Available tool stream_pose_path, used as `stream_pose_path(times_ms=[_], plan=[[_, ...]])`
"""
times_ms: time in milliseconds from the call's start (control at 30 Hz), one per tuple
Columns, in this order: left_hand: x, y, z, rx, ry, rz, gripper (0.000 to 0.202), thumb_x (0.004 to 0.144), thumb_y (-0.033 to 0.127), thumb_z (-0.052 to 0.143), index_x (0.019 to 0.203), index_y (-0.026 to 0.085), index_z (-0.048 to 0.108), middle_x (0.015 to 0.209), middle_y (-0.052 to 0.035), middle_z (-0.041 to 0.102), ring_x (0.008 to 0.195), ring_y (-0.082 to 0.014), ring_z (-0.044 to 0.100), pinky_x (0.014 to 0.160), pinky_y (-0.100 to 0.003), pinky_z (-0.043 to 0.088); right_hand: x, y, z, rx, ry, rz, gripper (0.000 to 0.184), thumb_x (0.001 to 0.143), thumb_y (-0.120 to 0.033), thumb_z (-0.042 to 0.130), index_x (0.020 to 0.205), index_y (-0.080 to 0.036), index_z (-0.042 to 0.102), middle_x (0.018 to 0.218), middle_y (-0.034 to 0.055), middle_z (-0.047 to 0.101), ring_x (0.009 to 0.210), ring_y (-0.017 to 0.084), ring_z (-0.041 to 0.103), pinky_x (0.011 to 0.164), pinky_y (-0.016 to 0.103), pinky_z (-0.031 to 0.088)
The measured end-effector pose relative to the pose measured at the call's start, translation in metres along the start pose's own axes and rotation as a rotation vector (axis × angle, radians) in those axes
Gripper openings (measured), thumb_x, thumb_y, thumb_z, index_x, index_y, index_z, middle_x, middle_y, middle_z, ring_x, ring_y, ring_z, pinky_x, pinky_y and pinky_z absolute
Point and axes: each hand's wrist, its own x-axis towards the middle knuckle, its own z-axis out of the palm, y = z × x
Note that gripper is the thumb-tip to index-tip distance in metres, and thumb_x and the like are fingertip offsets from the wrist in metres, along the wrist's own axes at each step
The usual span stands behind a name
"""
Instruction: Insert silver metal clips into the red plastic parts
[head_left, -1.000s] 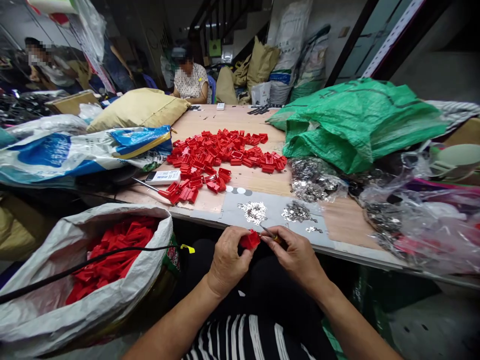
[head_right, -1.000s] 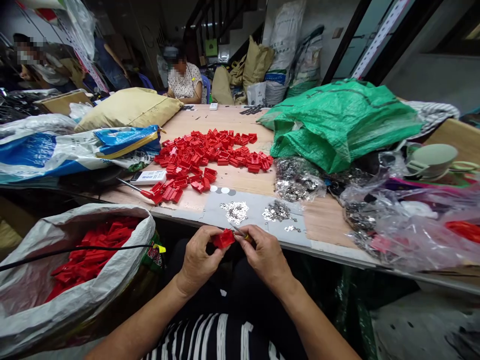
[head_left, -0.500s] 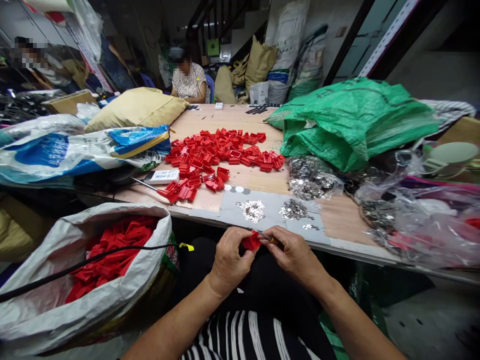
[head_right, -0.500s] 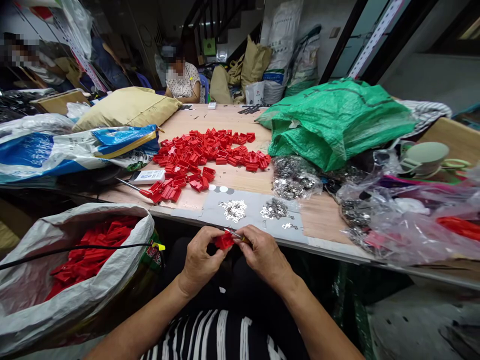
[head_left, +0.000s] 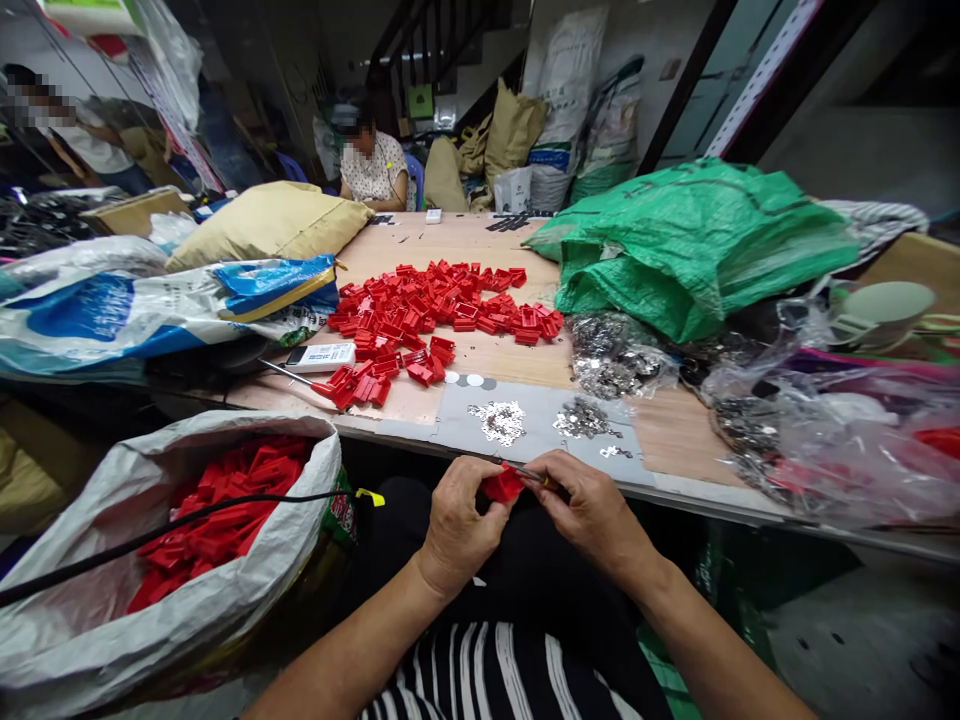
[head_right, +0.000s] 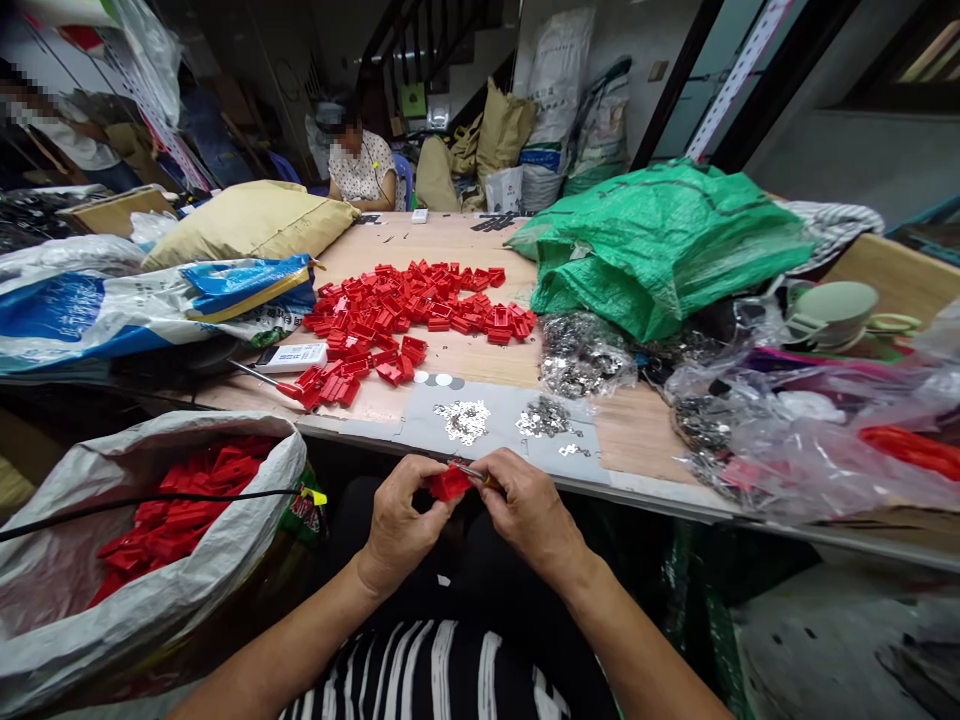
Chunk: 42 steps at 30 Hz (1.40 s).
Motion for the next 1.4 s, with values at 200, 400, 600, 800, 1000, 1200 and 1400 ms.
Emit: stream_pose_path(times_ms=[200,400,600,800,1000,1200,1400], plan=[[-0.002,0.002,0.003,-0.026,-0.012,0.002,0.023,0.072,0.007,0.064,0.092,0.018,0.059,0.083,-0.0032,0.065,0.075,-0.0157,0.06,0.069,-0.029,0.051,0.003,-0.002,-0.001,0.015,-0.064,0.025,0.015,0.09,-0.016,0.047,0.089,-0.021,0.061,0.085,0.0047,0.062,0.077,0.019,0.059,0.069,0.029,0.044],[-0.007,-0.001,0.003,-0.069,0.004,-0.034,0.023,0.074,0.01,0.065,0.094,0.018,0.059,0.085,-0.0032,0.065,0.076,-0.0146,0.06,0.069,-0.027,0.051,0.001,0.003,0.005,0.178,-0.064,0.158,0.022,0.093,-0.033,0.05,0.079,-0.02,0.061,0.077,0.0031,0.059,0.069,0.018,0.055,0.065,0.028,0.042],[-0.007,-0.003,0.001,-0.068,0.016,-0.075,0.022,0.073,0.01,0.066,0.092,0.018,0.059,0.082,-0.0021,0.064,0.074,-0.0139,0.06,0.066,-0.026,0.05,-0.003,0.011,-0.003,0.509,-0.132,0.327,0.033,0.089,-0.049,0.054,0.099,-0.019,0.064,0.092,0.0051,0.061,0.089,0.022,0.057,0.079,0.031,0.045],[-0.006,-0.002,0.001,-0.056,0.005,-0.026,0.023,0.074,0.008,0.064,0.094,0.018,0.059,0.085,-0.0037,0.065,0.077,-0.0148,0.06,0.069,-0.028,0.051,0.001,0.021,0.004,0.548,-0.084,0.405,0.036,0.081,-0.054,0.062,0.086,-0.019,0.056,0.077,-0.0004,0.052,0.072,0.016,0.049,0.067,0.027,0.041],[-0.008,-0.003,0.002,-0.029,-0.015,0.065,0.025,0.074,0.006,0.059,0.096,0.019,0.058,0.085,-0.0038,0.065,0.077,-0.0155,0.06,0.069,-0.029,0.052,0.006,0.024,0.01,0.631,-0.174,0.381,0.033,0.079,-0.048,0.066,0.08,-0.02,0.048,0.074,-0.0032,0.047,0.069,0.014,0.044,0.065,0.025,0.036],[-0.013,-0.006,0.006,-0.002,-0.085,0.145,0.028,0.076,0.002,0.054,0.098,0.019,0.057,0.087,-0.0054,0.066,0.081,-0.0174,0.06,0.072,-0.032,0.053,0.002,0.03,0.017,0.648,-0.223,0.321,0.03,0.083,-0.042,0.063,0.077,-0.02,0.045,0.074,-0.0039,0.044,0.07,0.014,0.041,0.065,0.025,0.035],[-0.01,-0.004,0.001,-0.051,-0.156,0.064,0.022,0.077,0.013,0.062,0.098,0.019,0.057,0.087,-0.0051,0.065,0.08,-0.0171,0.061,0.072,-0.032,0.053,-0.006,0.029,0.019,0.669,-0.192,0.362,0.035,0.082,-0.047,0.064,0.079,-0.02,0.043,0.074,-0.0041,0.043,0.067,0.013,0.04,0.061,0.024,0.035]])
